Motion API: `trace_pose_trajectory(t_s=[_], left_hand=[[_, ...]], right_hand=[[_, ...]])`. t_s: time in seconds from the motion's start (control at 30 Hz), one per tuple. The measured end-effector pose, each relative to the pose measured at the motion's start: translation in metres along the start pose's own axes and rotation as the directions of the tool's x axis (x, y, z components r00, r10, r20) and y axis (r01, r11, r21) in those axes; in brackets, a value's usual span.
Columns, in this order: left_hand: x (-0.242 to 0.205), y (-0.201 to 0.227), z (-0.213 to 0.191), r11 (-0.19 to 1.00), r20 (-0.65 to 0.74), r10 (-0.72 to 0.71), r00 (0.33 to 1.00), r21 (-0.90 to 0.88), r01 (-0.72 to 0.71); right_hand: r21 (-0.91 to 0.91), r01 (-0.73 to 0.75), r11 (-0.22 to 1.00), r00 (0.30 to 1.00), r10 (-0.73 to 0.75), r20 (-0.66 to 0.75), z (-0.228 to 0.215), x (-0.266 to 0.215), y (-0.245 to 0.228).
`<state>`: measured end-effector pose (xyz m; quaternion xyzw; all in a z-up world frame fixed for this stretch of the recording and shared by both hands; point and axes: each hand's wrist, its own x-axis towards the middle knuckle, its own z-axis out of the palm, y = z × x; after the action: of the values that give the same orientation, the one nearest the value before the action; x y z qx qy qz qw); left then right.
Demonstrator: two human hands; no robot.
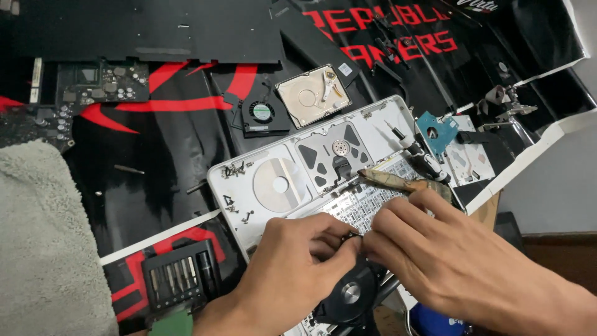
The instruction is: The person works on a disassembled hard drive, using a small brush to clean the internal components and the circuit board. They then use a screwdriver to tighten screws on the drive's casing.
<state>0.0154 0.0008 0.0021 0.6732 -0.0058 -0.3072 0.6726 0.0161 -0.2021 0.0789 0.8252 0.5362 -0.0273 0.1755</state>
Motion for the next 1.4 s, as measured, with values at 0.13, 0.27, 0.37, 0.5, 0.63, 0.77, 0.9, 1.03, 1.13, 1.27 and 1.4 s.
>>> trace_pose_trajectory(t_s=[0.13, 0.27, 0.37, 0.5, 0.63, 0.77, 0.9, 1.03, 1.13, 1.27, 1.4], left_hand=[[0.002, -0.004, -0.001, 1.0, 0.025, 0.029, 0.999, -0.01, -0.029], [0.001, -0.006, 0.001, 0.998, 0.008, 0.051, 0.999, -0.021, -0.051], [0.0, -0.003, -0.001, 0.998, 0.009, 0.051, 0.999, -0.026, -0.051], [-0.001, -0.002, 0.0, 0.999, 0.008, 0.02, 1.0, -0.037, -0.019], [-0.001, -0.004, 0.001, 0.997, 0.011, 0.064, 0.998, -0.05, -0.063], [-0.001, -0.003, 0.001, 0.996, 0.01, 0.073, 0.997, -0.052, -0.072], [-0.004, 0.004, 0.0, 0.999, 0.0, -0.028, 1.0, -0.023, 0.028], [-0.004, 0.011, -0.003, 0.997, 0.033, -0.072, 0.997, -0.029, 0.073], [-0.004, 0.014, -0.003, 0.994, 0.051, -0.104, 0.993, -0.006, 0.105], [-0.003, 0.013, -0.001, 0.995, 0.021, -0.102, 0.995, 0.015, 0.102], [-0.002, 0.016, 0.0, 0.992, -0.008, -0.121, 0.993, 0.039, 0.121]], right_hand=[[-0.104, -0.009, 0.995, 0.998, 0.015, 0.061, 0.0, -0.001, -0.007], [-0.147, -0.01, 0.989, 0.992, 0.028, 0.12, -0.002, 0.0, -0.011], [-0.068, -0.055, 0.996, 0.997, 0.058, 0.041, -0.004, 0.007, -0.009], [0.101, -0.096, 0.99, 0.995, 0.098, -0.02, -0.017, 0.016, -0.001], [0.347, -0.138, 0.928, 0.985, 0.165, -0.048, -0.01, 0.017, 0.007], [0.597, -0.282, 0.751, 0.956, 0.275, 0.105, 0.0, 0.01, 0.021], [0.684, -0.375, 0.625, 0.925, 0.306, 0.227, 0.003, 0.005, 0.03], [0.732, -0.37, 0.572, 0.923, 0.312, 0.223, 0.005, 0.004, 0.029], [0.775, -0.349, 0.527, 0.927, 0.317, 0.201, 0.004, 0.007, 0.027], [0.806, -0.344, 0.482, 0.926, 0.316, 0.207, 0.004, 0.009, 0.028], [0.814, -0.313, 0.49, 0.933, 0.319, 0.167, 0.001, 0.0, 0.037]])
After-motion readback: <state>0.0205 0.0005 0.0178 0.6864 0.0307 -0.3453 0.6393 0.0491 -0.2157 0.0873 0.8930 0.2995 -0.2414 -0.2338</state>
